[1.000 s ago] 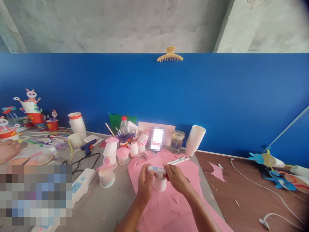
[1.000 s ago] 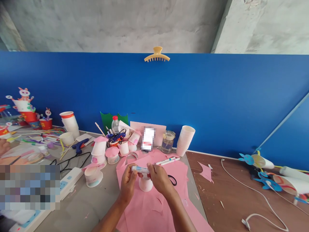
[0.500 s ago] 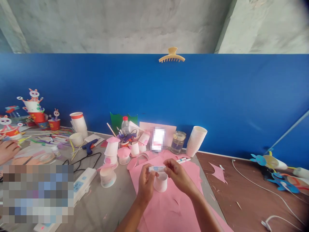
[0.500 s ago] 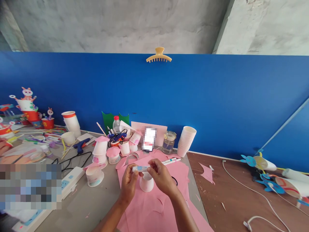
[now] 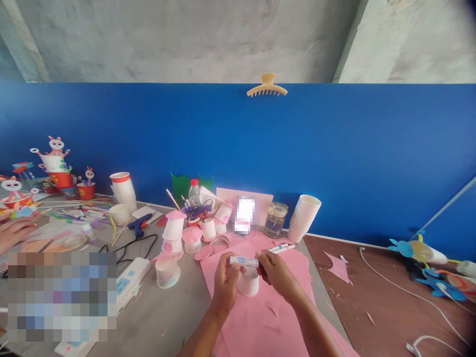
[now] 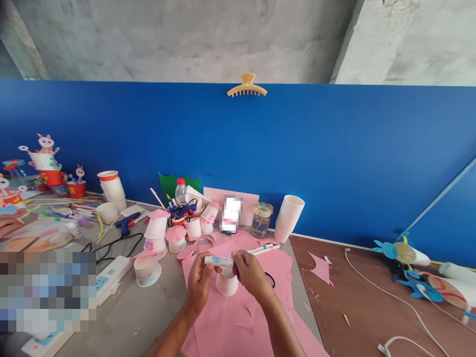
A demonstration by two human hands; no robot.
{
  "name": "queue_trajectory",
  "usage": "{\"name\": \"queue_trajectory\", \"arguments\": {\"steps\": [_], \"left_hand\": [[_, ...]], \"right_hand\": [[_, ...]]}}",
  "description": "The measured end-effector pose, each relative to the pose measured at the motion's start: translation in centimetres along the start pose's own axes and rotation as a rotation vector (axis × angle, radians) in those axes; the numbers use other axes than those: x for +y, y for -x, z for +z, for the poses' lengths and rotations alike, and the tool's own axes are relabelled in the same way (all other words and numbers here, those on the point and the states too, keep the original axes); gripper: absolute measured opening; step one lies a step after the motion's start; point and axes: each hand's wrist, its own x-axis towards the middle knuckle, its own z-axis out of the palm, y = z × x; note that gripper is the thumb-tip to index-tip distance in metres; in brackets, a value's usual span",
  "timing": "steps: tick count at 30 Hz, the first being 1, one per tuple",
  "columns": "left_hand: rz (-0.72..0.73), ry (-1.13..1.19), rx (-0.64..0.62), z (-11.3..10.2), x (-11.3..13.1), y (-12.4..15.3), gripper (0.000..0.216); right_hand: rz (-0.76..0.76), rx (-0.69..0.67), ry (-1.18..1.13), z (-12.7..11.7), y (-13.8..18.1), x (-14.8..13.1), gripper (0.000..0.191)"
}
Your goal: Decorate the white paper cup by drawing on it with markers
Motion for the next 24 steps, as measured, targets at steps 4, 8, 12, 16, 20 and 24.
{"name": "queue_trajectory", "arguments": {"steps": [4, 8, 12, 16, 20, 24], "left_hand": [[0.022, 0.005, 0.023, -0.17, 0.14, -0.26, 0.037], [0.009, 0.011, 0.021, -0.16, 0.21, -0.26, 0.036], [-0.015, 0.027, -0.023, 0.06, 0.3, 0.02, 0.037], [-0.028, 0.026, -0.01, 0.17, 0.36, 0.15, 0.038], [-0.018, 0.008, 0.013, 0.11, 0.25, 0.15, 0.037], [-0.007, 0.002, -0.019, 0.06, 0.05, 0.21, 0.035]], "right_hand": [[-0.113, -0.04, -0.102, -0.05, 0.26, -0.29, 0.029], [-0.06, -0.077, -0.074, 0.35, 0.49, -0.58, 0.02], [0.055, -0.084, -0.047, 0.49, 0.62, -0.71, 0.05], [-0.019, -0.071, -0.055, 0.21, 0.57, -0.66, 0.035], [-0.016, -0.085, -0.046, 0.35, 0.55, -0.67, 0.027], [0.13, -0.104, -0.033, 0.52, 0.7, -0.87, 0.05]]}}
